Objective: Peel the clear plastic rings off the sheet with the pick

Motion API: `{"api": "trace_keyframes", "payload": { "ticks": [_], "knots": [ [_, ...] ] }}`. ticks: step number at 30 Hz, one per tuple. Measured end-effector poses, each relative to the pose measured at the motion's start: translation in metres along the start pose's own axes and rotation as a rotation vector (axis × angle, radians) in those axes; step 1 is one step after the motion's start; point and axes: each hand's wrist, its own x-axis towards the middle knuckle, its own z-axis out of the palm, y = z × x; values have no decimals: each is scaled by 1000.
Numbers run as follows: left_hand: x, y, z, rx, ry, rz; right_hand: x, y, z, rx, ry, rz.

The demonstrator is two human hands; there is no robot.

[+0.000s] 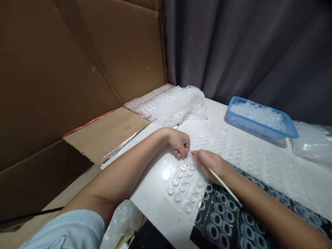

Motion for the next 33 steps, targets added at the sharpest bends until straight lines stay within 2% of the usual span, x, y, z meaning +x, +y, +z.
{"api": "trace_keyframes", "payload": {
  "ticks": [3,6,8,10,12,15,17,19,21,24,29,31,33],
  "knots": [
    [0,0,0,-17,-10,-10,-1,0,2,-38,72,-29],
    [0,0,0,-28,-45,-13,1,4,-8,-156,202,-15],
    [-1,0,1,-33,-68,-31,1,10,-18,-236,338,44],
    [-3,1,1,-43,-69,-61,2,15,-26,-234,397,137],
    [-7,3,1,-48,-45,-85,3,16,-28,-176,365,208],
    [-14,9,0,-32,10,-75,6,9,-26,-56,250,197],
    [-18,16,2,26,33,-81,8,2,-24,41,191,193],
    [-24,25,8,130,66,-131,8,-5,-23,174,152,260],
    [-30,32,20,239,143,-197,8,-9,-22,344,104,326],
    [-40,38,53,337,345,-241,6,-8,-19,518,4,316],
    [-47,39,113,215,746,-258,3,-5,-15,611,18,275],
    [-46,38,127,170,885,-281,3,-9,-15,594,6,251],
    [-44,37,135,150,958,-313,4,-14,-16,524,-18,240]
  ]
}}
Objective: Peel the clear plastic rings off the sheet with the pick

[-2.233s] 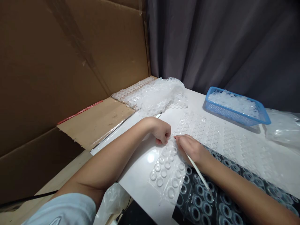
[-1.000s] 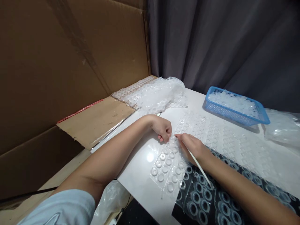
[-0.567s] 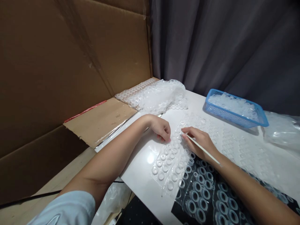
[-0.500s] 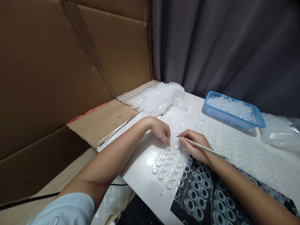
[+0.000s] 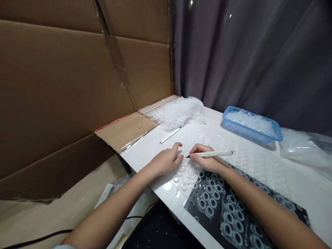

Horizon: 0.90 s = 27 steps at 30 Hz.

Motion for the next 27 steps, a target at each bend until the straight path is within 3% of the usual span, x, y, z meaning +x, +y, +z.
{"api": "trace_keyframes", "payload": {
  "ticks": [4,8,12,21,27],
  "knots": [
    [-6,-2,8,34,90,-14,0,-6,3,-112,10,12],
    [-15,-5,21,15,259,75,1,-3,4,-127,15,7],
    [-21,-10,28,25,334,158,0,-2,5,-127,-5,21],
    [-19,-12,26,20,303,189,-1,-2,5,-215,-46,-18],
    [-17,-12,29,41,309,167,1,1,9,-330,-70,-251]
  ]
}}
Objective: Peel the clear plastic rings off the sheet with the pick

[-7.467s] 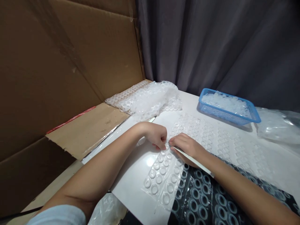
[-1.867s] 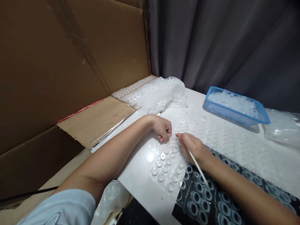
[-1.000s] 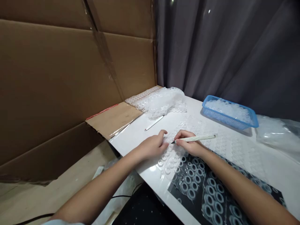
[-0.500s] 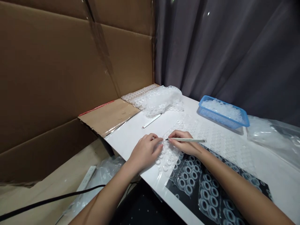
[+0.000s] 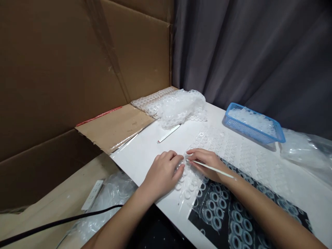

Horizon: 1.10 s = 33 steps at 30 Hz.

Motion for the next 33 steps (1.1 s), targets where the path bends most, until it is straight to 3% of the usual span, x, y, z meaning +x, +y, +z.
{"api": "trace_keyframes", "payload": {
  "ticks": [5,9,16,18,20,25,33],
  "knots": [
    [1,-2,1,9,-12,-3,-4,0,6,-177,-34,-155],
    [2,-1,-1,10,-45,-8,-9,4,8,-250,14,-151],
    [-1,0,-2,-17,-23,-15,-4,16,-14,-323,381,57],
    [-7,-1,-4,-64,42,-1,-3,13,-18,-273,326,87],
    [-14,-1,-6,-102,72,35,-3,5,-18,-144,193,121],
    [-28,-1,-7,-40,14,112,-3,-13,-5,161,-54,197],
    [-25,2,-4,-24,15,95,-3,-13,0,165,-62,195]
  ]
}}
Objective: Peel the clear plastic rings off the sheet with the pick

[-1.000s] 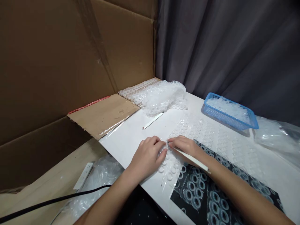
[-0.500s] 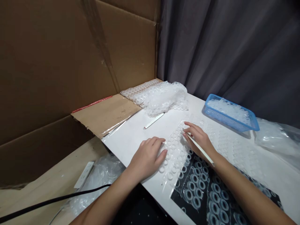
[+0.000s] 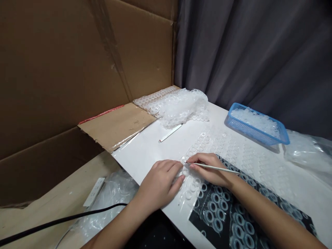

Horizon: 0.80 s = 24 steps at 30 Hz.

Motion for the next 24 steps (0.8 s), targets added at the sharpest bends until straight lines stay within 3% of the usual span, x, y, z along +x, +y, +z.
{"api": "trace_keyframes", "payload": {
  "ticks": [17,24],
  "knots": [
    [0,0,1,2,-25,-24,0,-3,1,-62,0,-42],
    [2,1,-1,12,-51,-36,0,3,12,-215,19,-332]
  ]
}}
